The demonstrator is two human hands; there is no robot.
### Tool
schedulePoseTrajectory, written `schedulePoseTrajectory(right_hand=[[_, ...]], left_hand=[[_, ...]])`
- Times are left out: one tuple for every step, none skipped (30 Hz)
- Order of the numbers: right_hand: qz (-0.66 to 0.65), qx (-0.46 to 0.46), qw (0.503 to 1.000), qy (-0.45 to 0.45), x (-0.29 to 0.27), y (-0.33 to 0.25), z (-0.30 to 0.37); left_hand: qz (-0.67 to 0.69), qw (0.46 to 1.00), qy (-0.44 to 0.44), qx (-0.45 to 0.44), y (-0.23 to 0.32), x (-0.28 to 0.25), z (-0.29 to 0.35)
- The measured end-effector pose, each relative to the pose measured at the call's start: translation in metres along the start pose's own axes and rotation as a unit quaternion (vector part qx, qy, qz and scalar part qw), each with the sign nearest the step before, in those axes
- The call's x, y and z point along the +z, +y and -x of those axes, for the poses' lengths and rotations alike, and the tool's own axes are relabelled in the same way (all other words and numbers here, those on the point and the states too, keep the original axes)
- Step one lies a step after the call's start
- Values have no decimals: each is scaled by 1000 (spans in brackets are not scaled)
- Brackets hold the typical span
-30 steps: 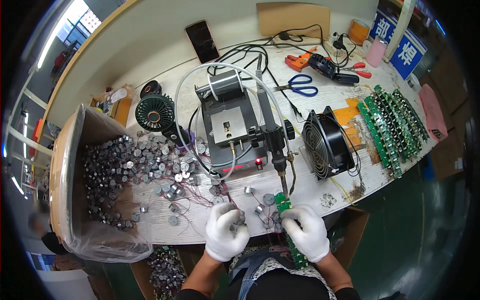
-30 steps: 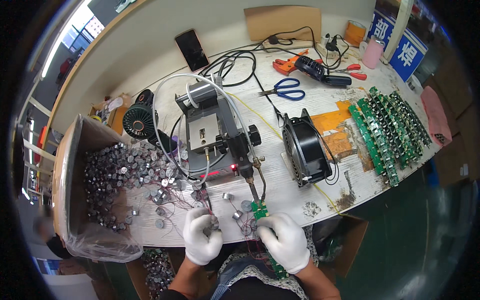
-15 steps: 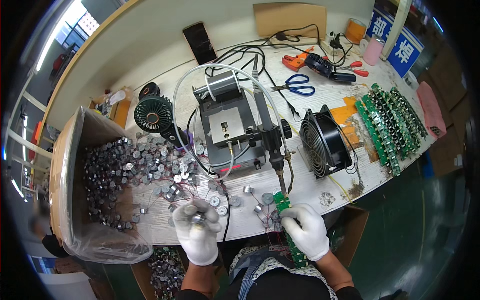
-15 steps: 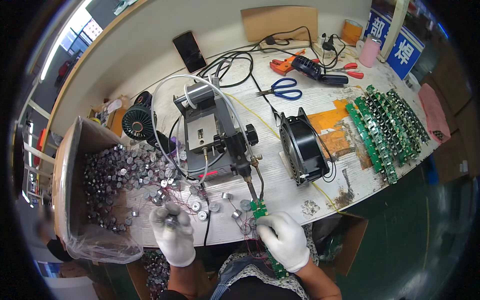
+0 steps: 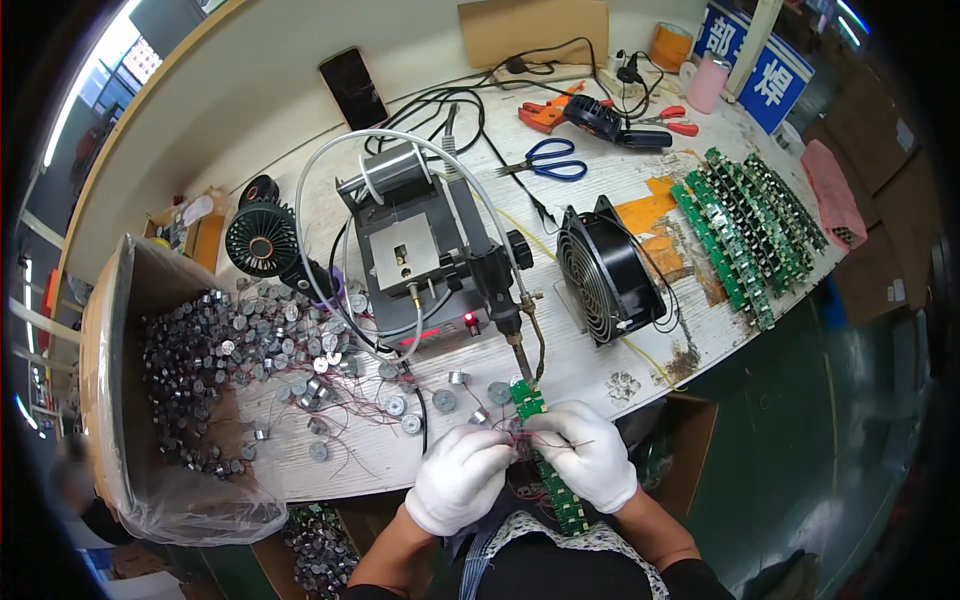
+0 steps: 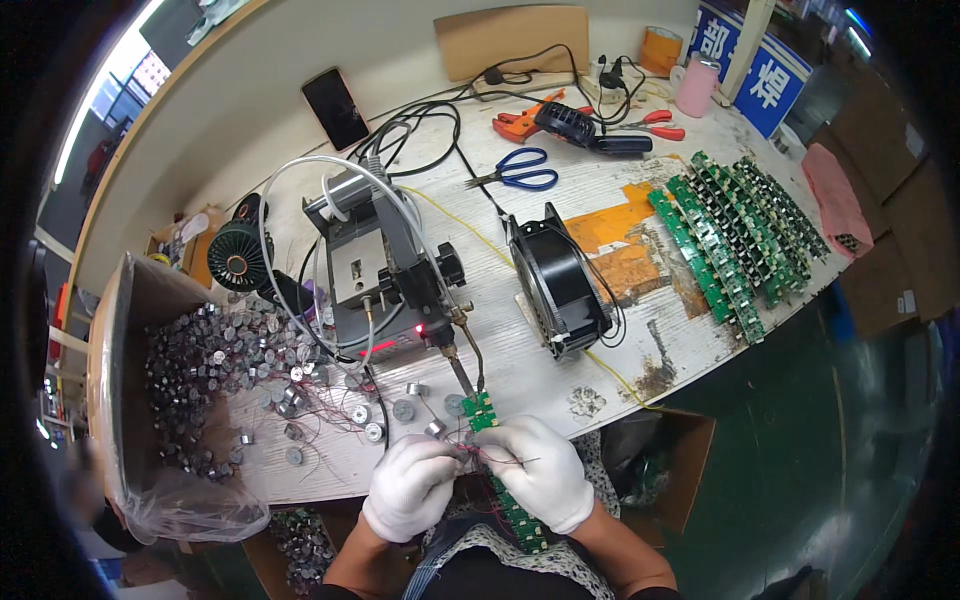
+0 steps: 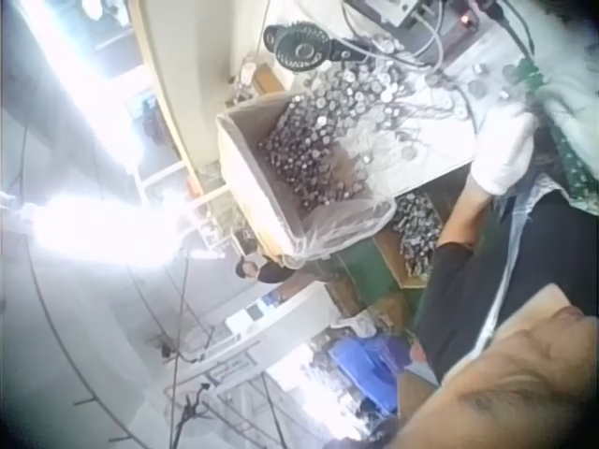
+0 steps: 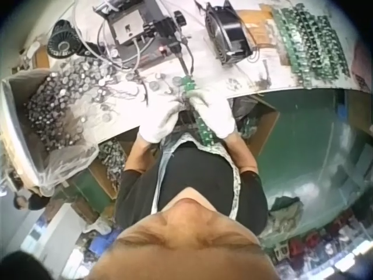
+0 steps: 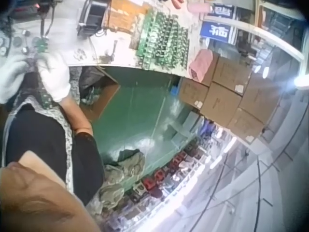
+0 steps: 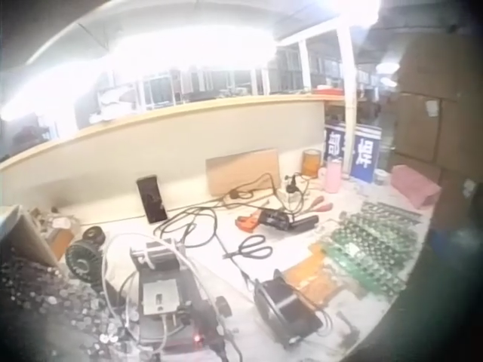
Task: The person solders electronic components and wires onto printed circuit boards using a soldering iron and soldering wire.
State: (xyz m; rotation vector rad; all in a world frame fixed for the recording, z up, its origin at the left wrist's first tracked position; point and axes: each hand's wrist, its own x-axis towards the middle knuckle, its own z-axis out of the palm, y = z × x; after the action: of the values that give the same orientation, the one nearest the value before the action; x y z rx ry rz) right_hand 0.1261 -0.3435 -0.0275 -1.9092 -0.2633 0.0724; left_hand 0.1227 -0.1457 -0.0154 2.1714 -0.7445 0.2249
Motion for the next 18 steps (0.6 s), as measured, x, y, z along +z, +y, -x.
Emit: schedulePoseTrajectory(right_hand=[[1,1,1000,2,0,1,0],[10,-17,1000,8,0,3,0],[20,-35,999,14,-1,5,0],[20,-35,999,14,-1,5,0],[17,-33,999,9,-2,4,0],[14,-31,999,3,-2,4,0],[14,-31,999,3,-3,5,0],[4,-35,999,-1,-3,6,0],[-6,-39,999,-4,-3,7,1],[-5,-38,999,-3,-3,10,1],[-8,-48,999,-1,-3,15,2],[-10,-57,998,1,-3,17,3],[-9,-56,998,2,-3,17,3],[-24,-36,999,2,-3,16,4],[-39,-16,999,3,-3,15,4],[-39,-16,999,3,-2,13,3],[-60,1,998,19,-2,11,3],[-82,18,996,36,-2,9,3]], left_hand=[[-17,1000,10,0,-2,0,0],[-17,999,23,-14,-4,0,2],[-16,1000,23,-13,-6,2,4],[31,996,64,-50,-7,2,7],[77,988,105,-87,-8,2,9],[88,986,104,-101,-7,-1,9],[88,985,104,-101,-6,-2,8],[78,989,91,-90,-5,-3,7],[70,991,78,-80,-4,-3,6],[71,991,78,-79,-4,-2,5],[53,995,64,-59,-5,-2,4],[35,997,51,-39,-5,-1,3],[36,997,50,-39,-5,-1,1],[13,999,28,-17,-4,-3,-1],[-10,1000,6,6,-4,-3,-2],[-10,1000,6,6,-4,-4,-2],[-41,999,-10,27,-5,-5,-2],[-72,996,-27,48,-5,-6,-2]])
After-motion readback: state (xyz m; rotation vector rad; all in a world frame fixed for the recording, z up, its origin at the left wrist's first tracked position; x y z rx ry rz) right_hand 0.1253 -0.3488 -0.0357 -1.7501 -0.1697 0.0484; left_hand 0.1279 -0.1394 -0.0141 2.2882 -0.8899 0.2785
